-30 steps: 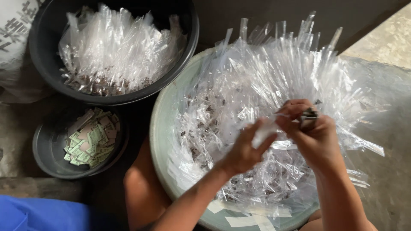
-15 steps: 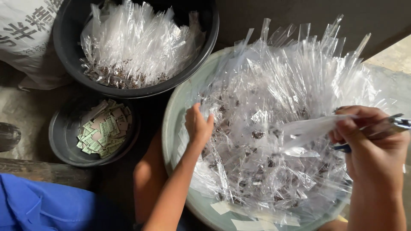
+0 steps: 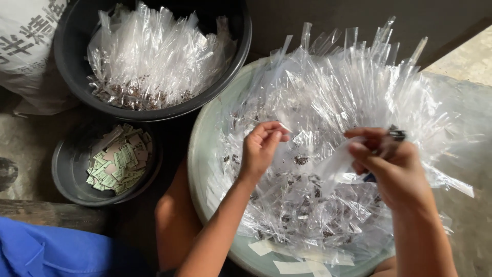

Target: Sealing small plastic bags containing items using a lighter to melt the plastic shut

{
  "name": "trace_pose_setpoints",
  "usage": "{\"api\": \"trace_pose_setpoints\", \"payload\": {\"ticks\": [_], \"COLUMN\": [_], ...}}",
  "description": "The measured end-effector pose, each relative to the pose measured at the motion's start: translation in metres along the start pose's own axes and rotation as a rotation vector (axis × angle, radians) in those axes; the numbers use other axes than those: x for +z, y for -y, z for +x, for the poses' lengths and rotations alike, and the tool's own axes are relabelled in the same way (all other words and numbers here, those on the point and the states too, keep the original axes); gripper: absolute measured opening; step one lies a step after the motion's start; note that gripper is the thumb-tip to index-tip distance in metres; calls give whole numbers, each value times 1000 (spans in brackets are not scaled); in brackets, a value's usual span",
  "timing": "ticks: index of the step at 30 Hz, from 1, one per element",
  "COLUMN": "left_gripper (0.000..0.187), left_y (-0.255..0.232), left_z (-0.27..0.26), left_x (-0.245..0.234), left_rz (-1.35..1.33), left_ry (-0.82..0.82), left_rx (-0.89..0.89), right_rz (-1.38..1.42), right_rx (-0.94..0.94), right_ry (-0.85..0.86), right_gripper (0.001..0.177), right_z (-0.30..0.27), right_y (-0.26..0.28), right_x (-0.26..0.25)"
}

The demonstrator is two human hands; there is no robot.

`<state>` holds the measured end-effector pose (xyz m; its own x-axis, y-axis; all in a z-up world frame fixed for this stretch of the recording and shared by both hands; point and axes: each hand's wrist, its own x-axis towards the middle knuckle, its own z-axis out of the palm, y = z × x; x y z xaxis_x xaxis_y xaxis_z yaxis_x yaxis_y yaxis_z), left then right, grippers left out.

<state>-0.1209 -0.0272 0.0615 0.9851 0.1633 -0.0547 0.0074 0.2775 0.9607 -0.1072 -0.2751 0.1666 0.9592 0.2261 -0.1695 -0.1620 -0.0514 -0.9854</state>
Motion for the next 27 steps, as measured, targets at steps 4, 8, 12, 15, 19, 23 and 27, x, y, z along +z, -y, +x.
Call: {"api": "trace_pose_setpoints", "payload": {"ticks": [4,8,12,15,19,23,27], "left_gripper": [17,21,31,37,29,42,52], "left_y": [-23,-29,-38,-18,7,-10,-21], "left_z": [-22,-38,-41,-40,-55,-59,-62], "left_x": [30,46,34,50,61,61,67], "left_rz": [-169,-18,43,13,67,111,211], "left_ry": [180,208,344,468,500,391,377], "left_rx": [133,238,274,225,90,18,-32], "right_rz": [-83,185,196,56,-27,336,675], "right_rx": [147,34,-8,-133,-176,-155,112], "right_ry": [19,-8,-29,2,-113,-229,-349], "right_gripper": [59,39,13,10,12,19,20], "right_z": [1,3,8,10,10,19,24], "right_y": [3,-16,-28,-19,-15,-29,-63], "right_x": [21,22,18,28,27,22,58]}}
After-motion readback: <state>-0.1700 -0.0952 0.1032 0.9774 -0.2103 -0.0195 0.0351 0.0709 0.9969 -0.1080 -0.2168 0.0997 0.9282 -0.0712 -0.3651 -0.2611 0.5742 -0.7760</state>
